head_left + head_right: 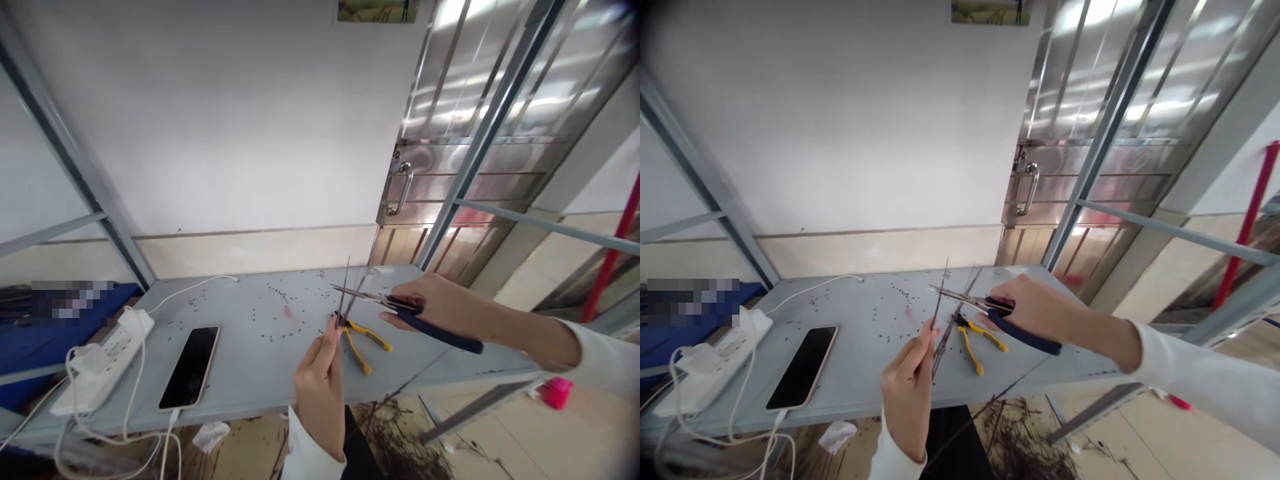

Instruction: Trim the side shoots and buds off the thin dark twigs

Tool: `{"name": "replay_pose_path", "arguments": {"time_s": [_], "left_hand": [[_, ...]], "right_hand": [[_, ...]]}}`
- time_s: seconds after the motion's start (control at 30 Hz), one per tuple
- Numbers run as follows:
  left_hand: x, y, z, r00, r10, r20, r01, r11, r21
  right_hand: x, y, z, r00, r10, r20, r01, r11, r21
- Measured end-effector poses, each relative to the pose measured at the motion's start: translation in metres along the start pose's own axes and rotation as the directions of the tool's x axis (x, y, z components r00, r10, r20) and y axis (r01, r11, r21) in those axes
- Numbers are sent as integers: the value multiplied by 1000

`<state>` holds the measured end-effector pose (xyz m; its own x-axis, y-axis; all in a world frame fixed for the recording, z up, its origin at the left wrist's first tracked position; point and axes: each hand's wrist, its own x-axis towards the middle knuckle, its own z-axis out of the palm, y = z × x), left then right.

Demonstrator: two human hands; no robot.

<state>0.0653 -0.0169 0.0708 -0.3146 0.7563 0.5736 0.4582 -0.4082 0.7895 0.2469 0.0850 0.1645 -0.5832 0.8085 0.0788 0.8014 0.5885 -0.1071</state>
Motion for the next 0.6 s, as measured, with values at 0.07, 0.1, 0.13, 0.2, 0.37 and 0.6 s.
{"name": "replay_pose_path", "arguments": {"time_s": [0.07, 0.1, 0.13, 0.2, 0.37, 0.6], "left_hand": [[2, 0, 0, 999, -38, 10, 38, 999, -10], [3, 0, 0, 999, -49, 9, 50, 999, -20], [3, 0, 0, 998, -60, 6, 61, 998, -35], [5, -1, -1, 996, -84, 4, 84, 994, -68], [9, -10, -6, 984, -177, 15, 178, 980, -85], [14, -18, -12, 926, -377, 3, 372, 912, -174]], "right_hand": [[0, 3, 2, 1000, -14, 16, 14, 999, 33], [-1, 4, 3, 999, -18, 28, 17, 998, 54], [-1, 5, 3, 999, -20, 45, 16, 997, 79], [-2, 6, 3, 997, -26, 78, 16, 992, 125], [-10, 10, 2, 998, 54, 42, -58, 992, 108], [-32, 49, -2, 956, 233, -179, -199, 962, 189]]}}
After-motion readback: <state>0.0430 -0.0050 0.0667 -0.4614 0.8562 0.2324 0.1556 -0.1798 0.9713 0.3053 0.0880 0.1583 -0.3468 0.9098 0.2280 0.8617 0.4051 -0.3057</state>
